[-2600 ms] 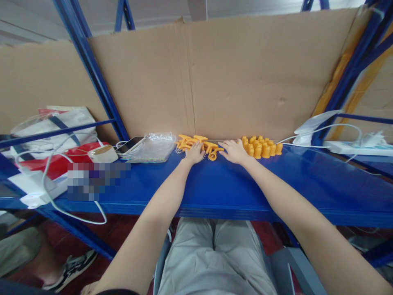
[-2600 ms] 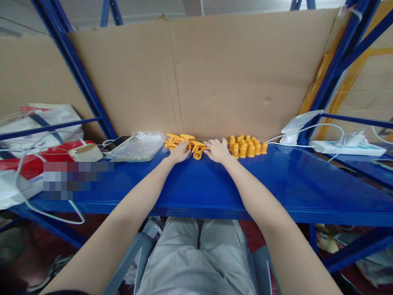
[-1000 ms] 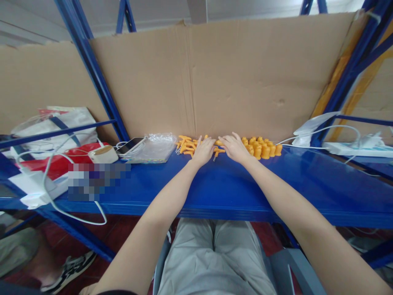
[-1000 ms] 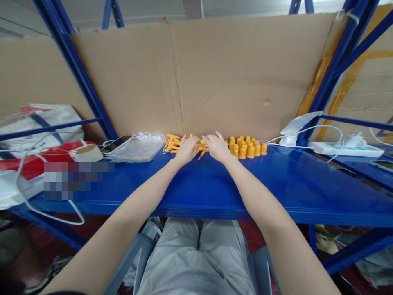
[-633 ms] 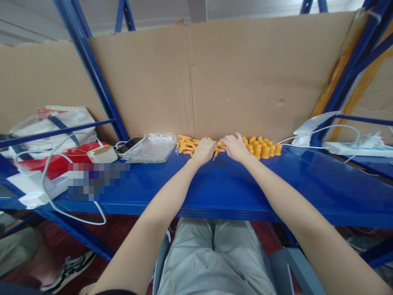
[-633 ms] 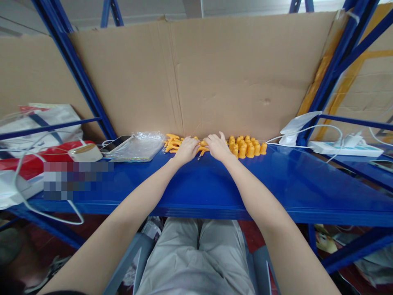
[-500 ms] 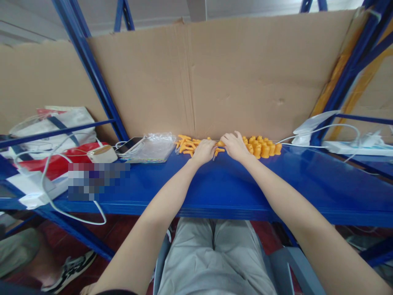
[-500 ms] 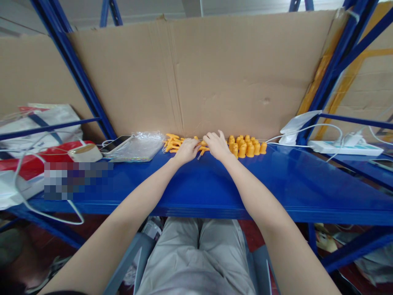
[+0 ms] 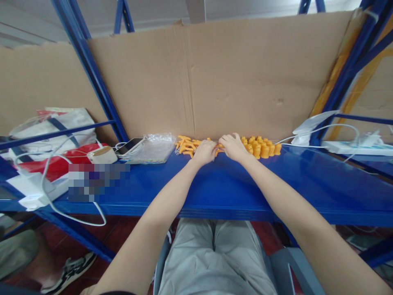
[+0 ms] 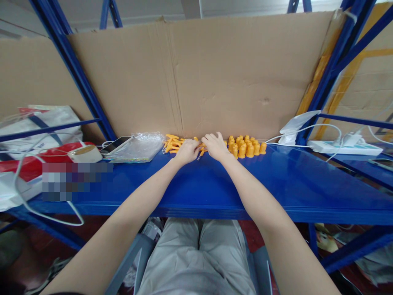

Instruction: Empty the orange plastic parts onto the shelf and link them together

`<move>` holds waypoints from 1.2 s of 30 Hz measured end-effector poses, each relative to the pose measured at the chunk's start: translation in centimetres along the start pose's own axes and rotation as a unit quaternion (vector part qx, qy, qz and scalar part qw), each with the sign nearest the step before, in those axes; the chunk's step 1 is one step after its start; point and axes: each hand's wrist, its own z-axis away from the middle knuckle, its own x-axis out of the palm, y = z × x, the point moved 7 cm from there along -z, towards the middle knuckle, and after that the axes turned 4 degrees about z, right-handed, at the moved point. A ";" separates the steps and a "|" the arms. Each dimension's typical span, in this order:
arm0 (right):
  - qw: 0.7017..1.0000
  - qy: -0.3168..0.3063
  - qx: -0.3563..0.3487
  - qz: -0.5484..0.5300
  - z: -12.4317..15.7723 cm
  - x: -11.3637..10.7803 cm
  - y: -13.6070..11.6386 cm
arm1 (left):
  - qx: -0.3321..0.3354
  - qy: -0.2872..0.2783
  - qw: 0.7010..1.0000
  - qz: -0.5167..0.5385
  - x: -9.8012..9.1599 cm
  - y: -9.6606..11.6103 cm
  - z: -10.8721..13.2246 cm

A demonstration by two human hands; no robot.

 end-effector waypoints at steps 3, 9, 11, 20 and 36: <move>1.000 -0.011 0.006 -0.008 0.1 0.1 0.0 | 0.012 0.001 1.000 -0.003 0.0 0.3 0.0; 0.997 -0.055 0.008 -0.062 0.1 0.8 0.2 | 0.001 -0.008 1.000 -0.022 0.2 0.0 0.2; 0.995 -0.065 0.002 -0.069 0.1 1.0 0.1 | 0.000 -0.010 1.000 -0.027 0.2 -0.2 0.2; 1.000 -0.027 -0.004 -0.004 -0.1 0.5 0.0 | -0.001 0.011 1.000 -0.007 0.4 -0.2 0.0; 1.000 -0.004 -0.020 0.019 0.1 0.5 0.5 | -0.018 0.028 0.999 0.002 0.6 -1.0 0.1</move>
